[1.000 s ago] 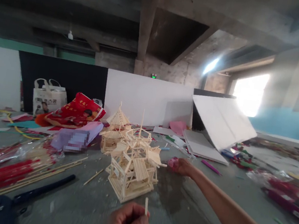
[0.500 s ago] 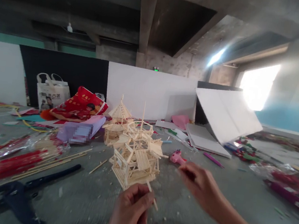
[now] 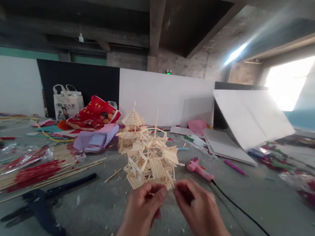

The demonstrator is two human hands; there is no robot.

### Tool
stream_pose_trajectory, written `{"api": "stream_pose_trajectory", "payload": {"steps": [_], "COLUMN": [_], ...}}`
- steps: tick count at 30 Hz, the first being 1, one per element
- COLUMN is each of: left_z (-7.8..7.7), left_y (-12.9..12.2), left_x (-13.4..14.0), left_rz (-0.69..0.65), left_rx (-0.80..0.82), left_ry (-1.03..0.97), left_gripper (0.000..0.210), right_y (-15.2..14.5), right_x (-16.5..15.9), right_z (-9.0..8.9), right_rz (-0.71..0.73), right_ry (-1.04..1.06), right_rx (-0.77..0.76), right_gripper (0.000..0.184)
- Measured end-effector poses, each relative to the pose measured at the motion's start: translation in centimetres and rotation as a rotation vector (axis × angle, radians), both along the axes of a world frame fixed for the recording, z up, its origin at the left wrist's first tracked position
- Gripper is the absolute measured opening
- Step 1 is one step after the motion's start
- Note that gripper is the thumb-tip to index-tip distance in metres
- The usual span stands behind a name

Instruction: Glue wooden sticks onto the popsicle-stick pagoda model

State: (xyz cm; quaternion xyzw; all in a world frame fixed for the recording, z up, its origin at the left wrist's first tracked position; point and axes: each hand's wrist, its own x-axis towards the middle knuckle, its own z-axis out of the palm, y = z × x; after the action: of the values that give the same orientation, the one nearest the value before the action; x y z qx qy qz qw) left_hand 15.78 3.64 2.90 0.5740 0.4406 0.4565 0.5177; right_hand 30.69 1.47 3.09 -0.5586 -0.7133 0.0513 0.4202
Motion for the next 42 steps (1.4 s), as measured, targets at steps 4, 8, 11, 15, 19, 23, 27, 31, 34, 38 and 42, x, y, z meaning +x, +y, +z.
{"api": "stream_pose_trajectory", "payload": {"steps": [4, 8, 11, 15, 19, 23, 27, 31, 34, 38, 42], "left_z": [3.3, 5.7, 6.2, 5.9, 5.7, 5.7, 5.9, 5.8, 5.7, 5.6, 5.6], "left_y": [1.0, 3.0, 4.4, 5.5, 5.8, 5.7, 5.7, 5.8, 5.9, 6.0, 6.1], "left_x": [-3.3, -4.6, -4.2, -3.4, -3.1, -3.0, -2.8, -2.6, -2.4, -2.2, -2.1], "left_rz": [0.21, 0.186, 0.148, 0.127, 0.138, 0.141, 0.152, 0.134, 0.116, 0.114, 0.119], "left_rx": [0.388, 0.665, 0.829, 0.936, 0.974, 1.022, 1.082, 1.103, 1.113, 1.12, 1.137], "left_ry": [0.372, 0.63, 0.769, 0.886, 0.967, 1.062, 1.145, 1.203, 1.227, 1.241, 1.235], "left_gripper": [0.029, 0.021, 0.016, 0.017, 0.02, 0.022, 0.023, 0.023, 0.023, 0.024, 0.025], "right_y": [2.1, 3.6, 4.1, 4.6, 4.7, 4.9, 5.1, 5.3, 5.4, 5.4, 5.4], "right_x": [0.2, -0.4, -1.0, -1.4, -1.6, -1.6, -1.7, -1.9, -2.0, -2.1, -2.0], "right_z": [0.0, -0.3, -0.5, -0.5, -0.4, -0.4, -0.5, -0.4, -0.2, 0.0, -0.1], "right_rz": [-0.121, -0.152, -0.172, -0.179, -0.177, -0.188, -0.192, -0.201, -0.213, -0.224, -0.228], "right_ry": [-0.128, -0.199, -0.233, -0.26, -0.268, -0.276, -0.296, -0.319, -0.334, -0.345, -0.348], "right_rx": [0.076, 0.093, 0.096, 0.094, 0.095, 0.092, 0.095, 0.09, 0.08, 0.066, 0.057], "right_gripper": [0.013, 0.016, 0.017, 0.016, 0.016, 0.015, 0.016, 0.016, 0.016, 0.016, 0.015]}}
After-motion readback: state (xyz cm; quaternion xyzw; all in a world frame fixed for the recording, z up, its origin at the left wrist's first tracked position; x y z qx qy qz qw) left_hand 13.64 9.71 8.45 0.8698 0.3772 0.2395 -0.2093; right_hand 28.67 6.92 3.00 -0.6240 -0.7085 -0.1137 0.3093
